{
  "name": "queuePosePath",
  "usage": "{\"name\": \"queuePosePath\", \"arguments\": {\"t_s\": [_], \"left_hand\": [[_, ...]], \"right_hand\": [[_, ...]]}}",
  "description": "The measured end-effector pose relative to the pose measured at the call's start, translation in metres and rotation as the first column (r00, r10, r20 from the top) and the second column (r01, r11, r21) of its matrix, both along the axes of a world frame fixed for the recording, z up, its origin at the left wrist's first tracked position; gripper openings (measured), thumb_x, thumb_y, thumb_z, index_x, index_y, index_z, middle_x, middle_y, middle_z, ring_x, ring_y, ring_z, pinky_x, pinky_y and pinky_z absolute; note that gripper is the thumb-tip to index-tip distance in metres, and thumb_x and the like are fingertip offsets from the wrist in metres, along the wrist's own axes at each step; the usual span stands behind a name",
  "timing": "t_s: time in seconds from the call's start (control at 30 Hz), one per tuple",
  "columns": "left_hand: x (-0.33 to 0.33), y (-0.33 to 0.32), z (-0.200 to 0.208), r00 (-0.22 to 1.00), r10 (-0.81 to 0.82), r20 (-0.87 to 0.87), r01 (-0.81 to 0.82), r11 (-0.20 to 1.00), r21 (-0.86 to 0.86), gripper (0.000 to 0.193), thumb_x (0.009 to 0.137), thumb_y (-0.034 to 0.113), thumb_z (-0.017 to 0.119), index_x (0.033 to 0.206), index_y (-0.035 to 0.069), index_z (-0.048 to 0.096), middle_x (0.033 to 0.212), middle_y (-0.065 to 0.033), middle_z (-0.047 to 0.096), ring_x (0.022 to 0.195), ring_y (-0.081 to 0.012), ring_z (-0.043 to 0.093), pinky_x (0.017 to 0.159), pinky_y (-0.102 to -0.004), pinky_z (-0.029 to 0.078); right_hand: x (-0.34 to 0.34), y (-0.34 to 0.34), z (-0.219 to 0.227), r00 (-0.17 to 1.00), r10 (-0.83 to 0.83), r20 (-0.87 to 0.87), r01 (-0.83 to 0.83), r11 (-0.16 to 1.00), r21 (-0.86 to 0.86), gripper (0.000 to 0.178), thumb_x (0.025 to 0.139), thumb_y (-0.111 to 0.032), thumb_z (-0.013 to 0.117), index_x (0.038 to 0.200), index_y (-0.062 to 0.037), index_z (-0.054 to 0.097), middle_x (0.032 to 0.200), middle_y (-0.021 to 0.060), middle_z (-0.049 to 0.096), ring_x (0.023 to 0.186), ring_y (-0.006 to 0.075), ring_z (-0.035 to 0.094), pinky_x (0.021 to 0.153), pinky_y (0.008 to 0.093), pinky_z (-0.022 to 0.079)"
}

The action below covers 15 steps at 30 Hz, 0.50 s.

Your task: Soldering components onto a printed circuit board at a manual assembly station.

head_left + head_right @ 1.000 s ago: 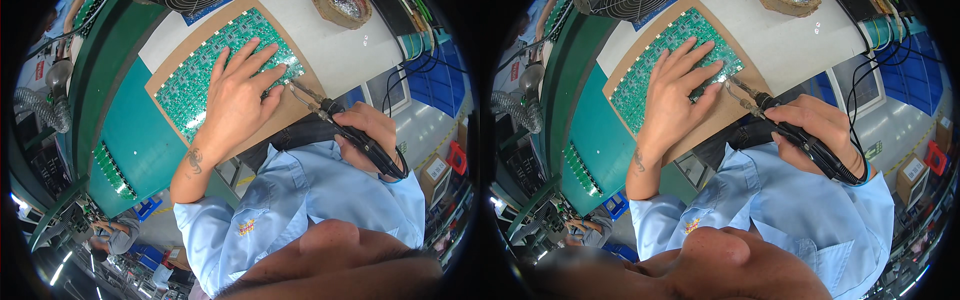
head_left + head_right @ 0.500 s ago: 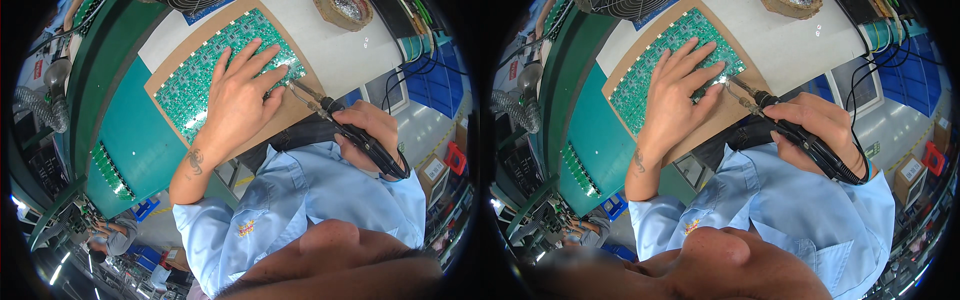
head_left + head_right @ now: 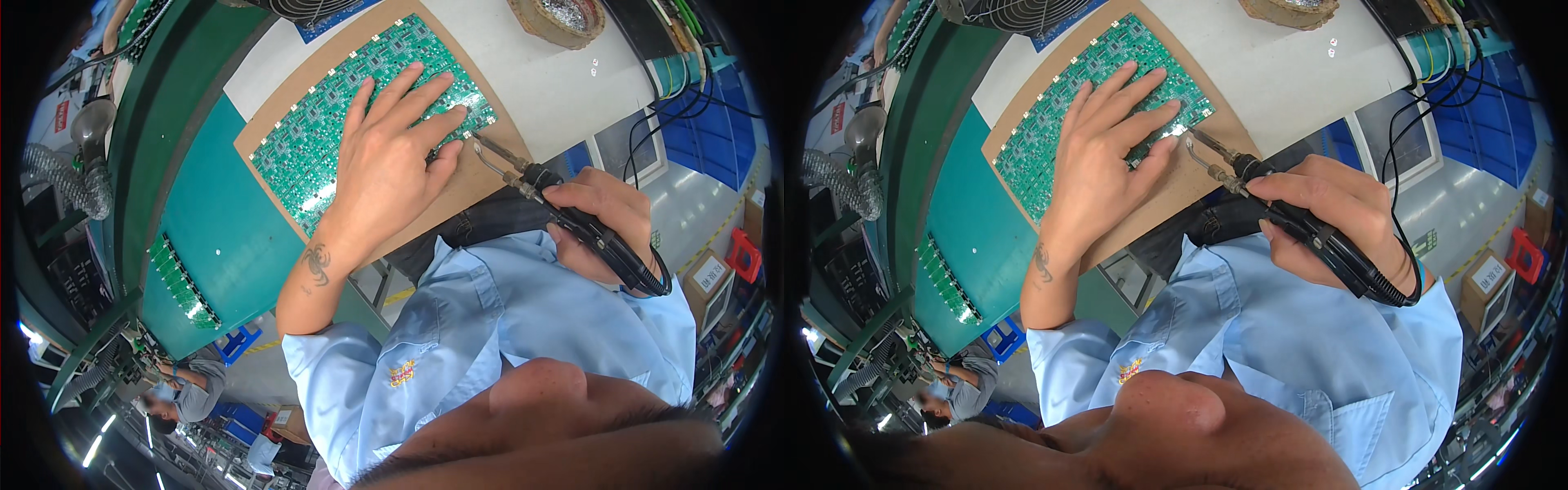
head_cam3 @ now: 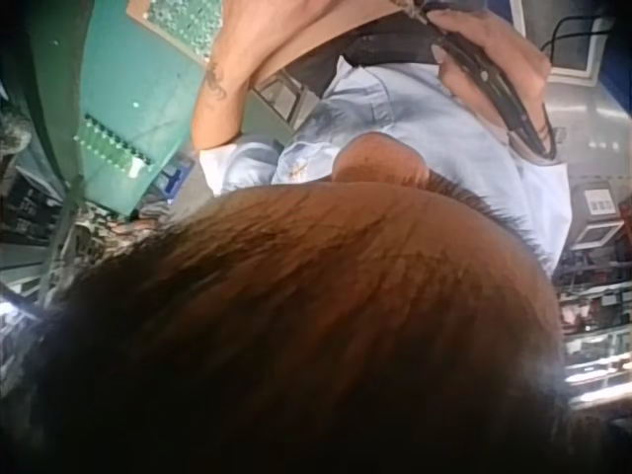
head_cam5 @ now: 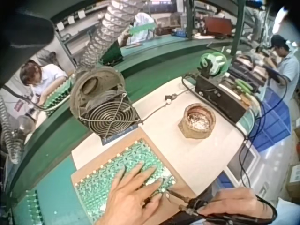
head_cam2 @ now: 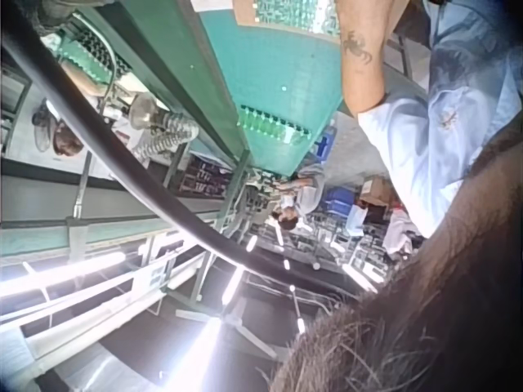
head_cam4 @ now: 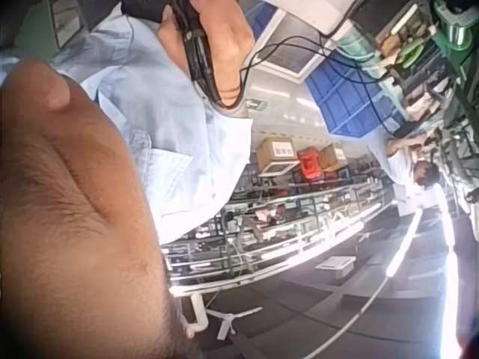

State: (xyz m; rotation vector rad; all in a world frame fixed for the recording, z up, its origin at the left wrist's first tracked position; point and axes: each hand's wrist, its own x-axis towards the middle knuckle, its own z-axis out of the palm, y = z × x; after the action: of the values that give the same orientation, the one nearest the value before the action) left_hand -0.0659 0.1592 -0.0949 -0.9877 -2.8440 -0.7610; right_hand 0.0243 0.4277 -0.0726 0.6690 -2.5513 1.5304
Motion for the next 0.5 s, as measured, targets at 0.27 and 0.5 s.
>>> {"name": "queuePosePath", "arguments": {"t_s": [0.27,0.5], "left_hand": [[0.0,-0.001,-0.001,1.0,-0.001,-0.005,0.001,1.0,0.015,0.028,0.084,0.016,0.08,0.112,0.015,0.083,0.143,-0.0009,0.071,0.146,-0.0293,0.056,0.125,-0.0592,0.037],[0.0,-0.001,-0.002,1.0,0.0,-0.003,0.0,1.0,0.012,0.029,0.085,0.016,0.08,0.114,0.015,0.083,0.143,-0.0004,0.071,0.147,-0.029,0.055,0.126,-0.0589,0.036]], "right_hand": [[-0.006,0.012,0.008,0.998,-0.035,-0.046,0.033,0.998,-0.049,0.046,0.07,0.0,0.078,0.116,0.0029,0.077,0.086,0.0115,0.072,0.066,0.0214,0.062,0.062,0.0305,0.051],[-0.032,0.025,-0.021,0.889,-0.457,-0.035,0.439,0.872,-0.218,0.05,0.087,-0.009,0.079,0.134,0.0009,0.07,0.102,0.0138,0.076,0.092,0.0226,0.072,0.077,0.0299,0.055]]}}
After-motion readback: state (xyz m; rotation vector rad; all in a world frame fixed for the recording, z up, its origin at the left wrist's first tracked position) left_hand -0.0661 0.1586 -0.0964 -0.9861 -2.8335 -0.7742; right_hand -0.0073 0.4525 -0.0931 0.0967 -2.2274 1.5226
